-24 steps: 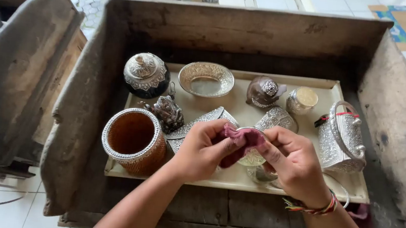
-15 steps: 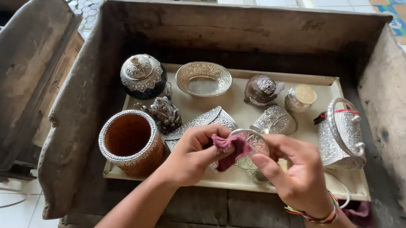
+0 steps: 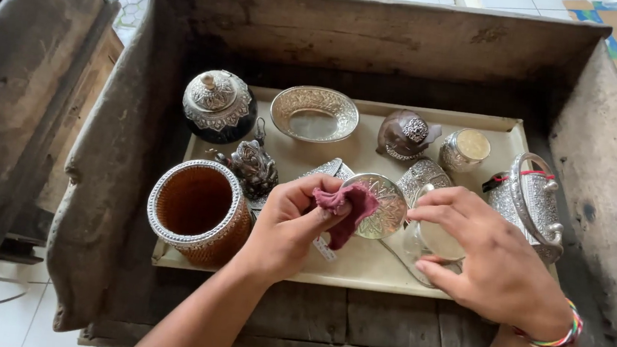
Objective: Polishing a small ornate silver object with a cloth in a workshop setting.
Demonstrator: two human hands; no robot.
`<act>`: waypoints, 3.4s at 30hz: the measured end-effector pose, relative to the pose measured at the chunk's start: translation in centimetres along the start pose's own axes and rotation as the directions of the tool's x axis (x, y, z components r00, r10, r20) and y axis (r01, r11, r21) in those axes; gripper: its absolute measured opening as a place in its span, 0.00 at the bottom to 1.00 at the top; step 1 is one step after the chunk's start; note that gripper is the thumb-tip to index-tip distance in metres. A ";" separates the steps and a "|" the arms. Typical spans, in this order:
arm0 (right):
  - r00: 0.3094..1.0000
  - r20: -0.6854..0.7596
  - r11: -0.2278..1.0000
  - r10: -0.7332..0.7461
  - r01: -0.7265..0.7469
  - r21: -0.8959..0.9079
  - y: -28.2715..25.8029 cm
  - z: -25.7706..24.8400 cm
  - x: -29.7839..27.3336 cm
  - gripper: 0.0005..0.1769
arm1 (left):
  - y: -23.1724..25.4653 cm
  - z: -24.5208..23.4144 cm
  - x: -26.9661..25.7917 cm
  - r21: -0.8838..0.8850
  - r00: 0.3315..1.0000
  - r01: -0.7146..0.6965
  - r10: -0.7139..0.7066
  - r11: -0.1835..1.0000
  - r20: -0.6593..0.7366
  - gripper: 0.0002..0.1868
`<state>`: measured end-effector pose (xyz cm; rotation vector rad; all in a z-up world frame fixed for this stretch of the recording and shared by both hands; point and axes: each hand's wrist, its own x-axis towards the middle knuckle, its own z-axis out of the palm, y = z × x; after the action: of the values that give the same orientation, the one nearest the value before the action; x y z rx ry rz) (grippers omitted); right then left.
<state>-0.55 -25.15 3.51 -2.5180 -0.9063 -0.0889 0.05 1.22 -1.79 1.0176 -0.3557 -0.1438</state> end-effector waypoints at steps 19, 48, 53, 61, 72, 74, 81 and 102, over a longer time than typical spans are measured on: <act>0.995 -0.029 0.983 -0.091 0.094 0.157 -0.6 0.8 0.1 0.26 | 0.5 0.3 -0.3 0.108 0.999 0.048 -0.050 0.993 0.015 0.09; 0.866 -0.169 0.195 0.470 0.085 0.977 -5.4 11.3 2.0 0.17 | -0.3 0.1 -0.7 0.562 0.982 0.032 0.079 0.826 -0.173 0.12; 0.847 -0.203 0.122 0.491 0.164 0.979 -5.1 11.2 2.0 0.11 | 1.6 -0.3 -1.4 0.498 1.000 0.022 -0.026 0.867 0.001 0.06; 0.944 -0.177 0.275 0.277 0.098 0.957 -6.5 10.6 1.7 0.24 | 1.4 0.7 -2.1 0.394 0.990 0.030 0.028 0.918 -0.141 0.21; 0.883 -0.129 0.113 0.452 0.086 0.990 -4.0 12.7 0.2 0.13 | -0.1 0.5 -1.7 0.538 0.988 0.016 0.069 0.843 -0.138 0.20; 0.886 -0.141 0.111 0.443 0.102 0.989 -4.5 12.5 0.5 0.09 | -0.4 0.8 -1.7 0.493 0.986 0.019 0.065 0.870 -0.151 0.16; 0.871 -0.239 0.126 0.429 0.204 0.971 -4.9 10.5 1.5 0.12 | 0.5 0.4 -2.1 0.221 0.993 0.092 -0.106 0.971 0.050 0.06; 0.948 -0.220 0.329 0.229 0.137 0.934 -6.6 8.9 1.3 0.22 | 1.4 1.5 -1.8 0.339 1.000 -0.008 0.000 0.941 0.022 0.14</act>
<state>-4.44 -16.05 -1.51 -1.3100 -0.4764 0.0578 -2.28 1.24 -0.23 1.3571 -0.4107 -0.0907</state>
